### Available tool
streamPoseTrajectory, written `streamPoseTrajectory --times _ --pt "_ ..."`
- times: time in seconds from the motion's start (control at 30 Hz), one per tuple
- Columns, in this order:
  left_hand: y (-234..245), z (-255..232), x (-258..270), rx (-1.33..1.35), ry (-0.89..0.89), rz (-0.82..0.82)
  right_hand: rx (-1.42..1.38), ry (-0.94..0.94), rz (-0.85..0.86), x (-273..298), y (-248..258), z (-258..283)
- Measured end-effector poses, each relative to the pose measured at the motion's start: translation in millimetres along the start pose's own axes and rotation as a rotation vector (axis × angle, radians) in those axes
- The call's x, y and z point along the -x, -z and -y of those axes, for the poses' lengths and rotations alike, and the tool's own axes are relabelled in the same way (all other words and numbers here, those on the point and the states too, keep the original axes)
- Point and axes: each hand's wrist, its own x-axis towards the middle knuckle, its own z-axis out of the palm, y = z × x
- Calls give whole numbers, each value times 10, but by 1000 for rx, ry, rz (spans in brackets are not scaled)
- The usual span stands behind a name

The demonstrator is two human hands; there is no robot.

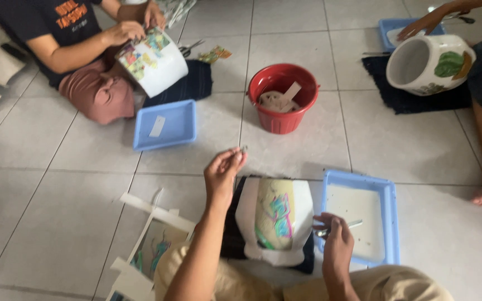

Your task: The person is cutting out printed images from paper sheets using a craft knife and scissors, likely for a decoupage project on a ceramic pot.

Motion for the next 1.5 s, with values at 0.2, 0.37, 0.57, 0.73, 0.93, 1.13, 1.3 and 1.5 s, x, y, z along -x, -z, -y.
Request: streamPoseTrajectory --times 0.2,0.37,0.57,0.73,0.93,1.13,1.3,1.5 --pt "-939 204 -1333 -592 -221 159 -127 -113 -132 -374 -94 10" --pt "-1092 851 -2081 -1114 -300 400 -104 -165 -164 -607 -199 -112" --pt "-944 1051 -2155 -1468 -501 661 -39 -154 -115 -610 -225 -184" --pt "-973 748 -1762 -1392 -619 396 -61 -160 -74 -563 -118 -14" --pt "-663 -169 -80 -1236 -615 677 -46 -272 43 -404 -53 87" --pt "476 20 1243 -879 236 -25 193 -60 144 -194 -33 -89" --pt "872 249 1081 -31 689 -442 290 46 77 -242 -3 -215" --pt "713 240 1125 -188 682 -366 185 -62 317 -168 -30 -370"
